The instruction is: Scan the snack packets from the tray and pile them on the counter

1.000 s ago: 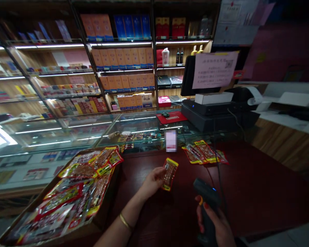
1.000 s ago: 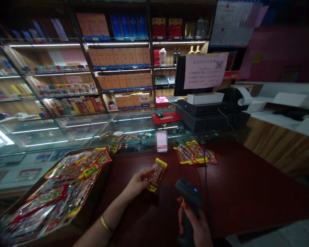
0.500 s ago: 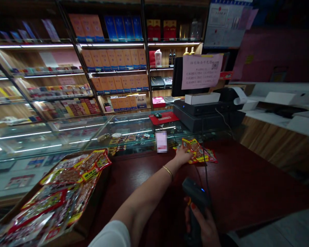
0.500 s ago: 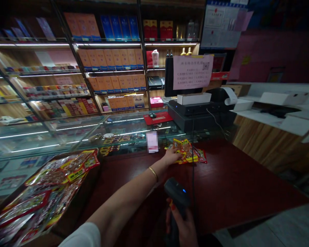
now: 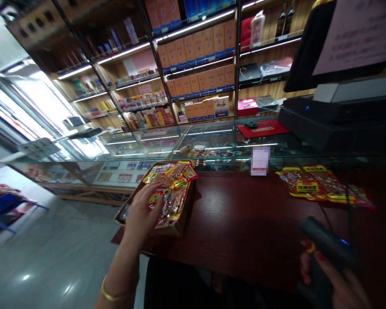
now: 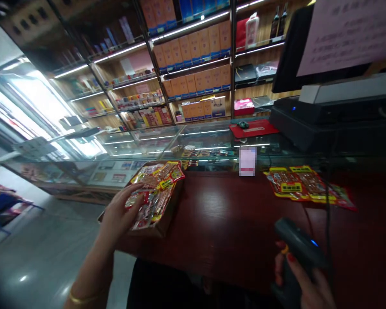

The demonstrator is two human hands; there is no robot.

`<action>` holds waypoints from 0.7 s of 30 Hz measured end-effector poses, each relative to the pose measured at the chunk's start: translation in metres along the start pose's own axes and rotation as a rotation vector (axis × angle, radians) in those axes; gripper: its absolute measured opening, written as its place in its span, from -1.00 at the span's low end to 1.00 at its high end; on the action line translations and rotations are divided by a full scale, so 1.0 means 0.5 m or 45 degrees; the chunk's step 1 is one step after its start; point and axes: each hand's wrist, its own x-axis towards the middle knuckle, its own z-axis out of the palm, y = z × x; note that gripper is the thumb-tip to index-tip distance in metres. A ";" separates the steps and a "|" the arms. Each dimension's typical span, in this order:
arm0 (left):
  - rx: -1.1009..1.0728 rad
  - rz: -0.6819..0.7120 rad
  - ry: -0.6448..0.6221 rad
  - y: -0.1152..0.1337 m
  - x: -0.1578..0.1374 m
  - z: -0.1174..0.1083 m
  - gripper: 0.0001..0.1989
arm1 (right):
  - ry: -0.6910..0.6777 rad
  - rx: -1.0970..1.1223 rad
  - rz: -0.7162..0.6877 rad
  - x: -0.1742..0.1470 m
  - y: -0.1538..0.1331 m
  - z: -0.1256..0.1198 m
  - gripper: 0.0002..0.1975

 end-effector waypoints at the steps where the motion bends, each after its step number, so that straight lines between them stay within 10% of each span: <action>1: 0.132 -0.069 -0.031 -0.042 -0.012 -0.014 -0.60 | -0.001 -0.005 0.021 0.002 0.000 -0.002 -0.51; 5: 0.428 -0.222 -0.312 -0.118 -0.071 -0.027 -0.38 | -0.015 -0.055 -0.010 0.010 0.003 -0.011 -0.55; 10: 0.435 -0.193 -0.559 -0.084 -0.115 -0.026 -0.43 | -0.090 -0.140 -0.105 0.010 0.004 -0.015 -0.62; 18: 0.292 -0.019 -0.387 -0.078 -0.120 -0.056 -0.79 | -0.037 -0.084 -0.129 0.001 0.009 -0.005 -0.59; 21: 0.110 -0.113 -0.073 -0.036 -0.112 -0.077 -0.76 | -0.004 -0.089 -0.145 -0.010 0.001 0.008 -0.57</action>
